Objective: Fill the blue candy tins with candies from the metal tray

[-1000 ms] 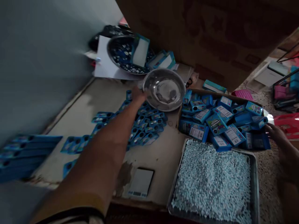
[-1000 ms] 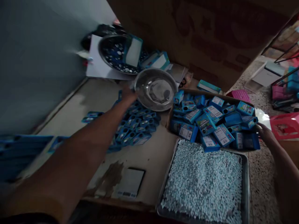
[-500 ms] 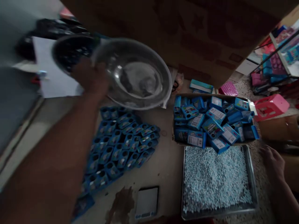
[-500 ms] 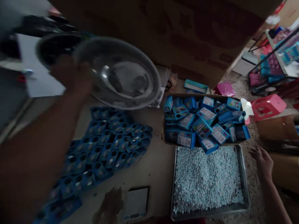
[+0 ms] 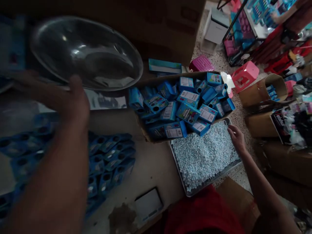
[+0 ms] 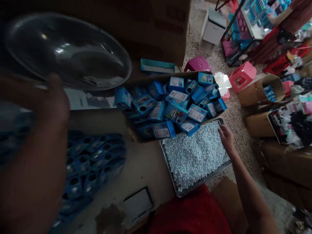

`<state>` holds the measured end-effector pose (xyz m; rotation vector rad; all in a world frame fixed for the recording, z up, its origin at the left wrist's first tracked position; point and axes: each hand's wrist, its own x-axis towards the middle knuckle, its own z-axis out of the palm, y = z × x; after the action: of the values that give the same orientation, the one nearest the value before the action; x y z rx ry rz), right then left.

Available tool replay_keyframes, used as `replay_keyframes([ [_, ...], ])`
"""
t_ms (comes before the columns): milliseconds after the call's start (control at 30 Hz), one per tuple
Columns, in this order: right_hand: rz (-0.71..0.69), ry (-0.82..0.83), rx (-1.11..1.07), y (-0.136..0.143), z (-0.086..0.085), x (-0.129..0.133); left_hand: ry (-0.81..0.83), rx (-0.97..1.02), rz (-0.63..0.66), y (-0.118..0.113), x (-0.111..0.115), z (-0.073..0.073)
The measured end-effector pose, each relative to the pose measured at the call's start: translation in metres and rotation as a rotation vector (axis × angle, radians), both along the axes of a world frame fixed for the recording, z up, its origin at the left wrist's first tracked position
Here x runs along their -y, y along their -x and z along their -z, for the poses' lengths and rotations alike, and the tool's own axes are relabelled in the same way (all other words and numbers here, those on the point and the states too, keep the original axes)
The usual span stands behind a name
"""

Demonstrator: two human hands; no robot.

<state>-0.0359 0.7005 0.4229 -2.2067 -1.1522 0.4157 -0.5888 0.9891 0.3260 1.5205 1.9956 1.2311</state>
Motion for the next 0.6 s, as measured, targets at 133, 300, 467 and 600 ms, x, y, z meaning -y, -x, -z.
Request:
replay_keyframes([
  [133, 0.028, -0.039, -0.176, 0.037, 0.009, 0.013, -0.211, -0.122, 0.35, -0.053, 0.091, -0.024],
  [300, -0.113, -0.237, -0.132, 0.091, -0.004, -0.035, -0.228, 0.006, 0.716, -0.144, 0.148, -0.049],
  [467, -0.393, -0.135, 0.282, 0.125, -0.009, -0.111, 0.05, -0.118, 0.749, -0.169, 0.133, -0.044],
  [600, -0.455, 0.025, 0.295, 0.139, 0.007, -0.14, 0.209, -0.208, 0.879, -0.168, 0.142, -0.039],
])
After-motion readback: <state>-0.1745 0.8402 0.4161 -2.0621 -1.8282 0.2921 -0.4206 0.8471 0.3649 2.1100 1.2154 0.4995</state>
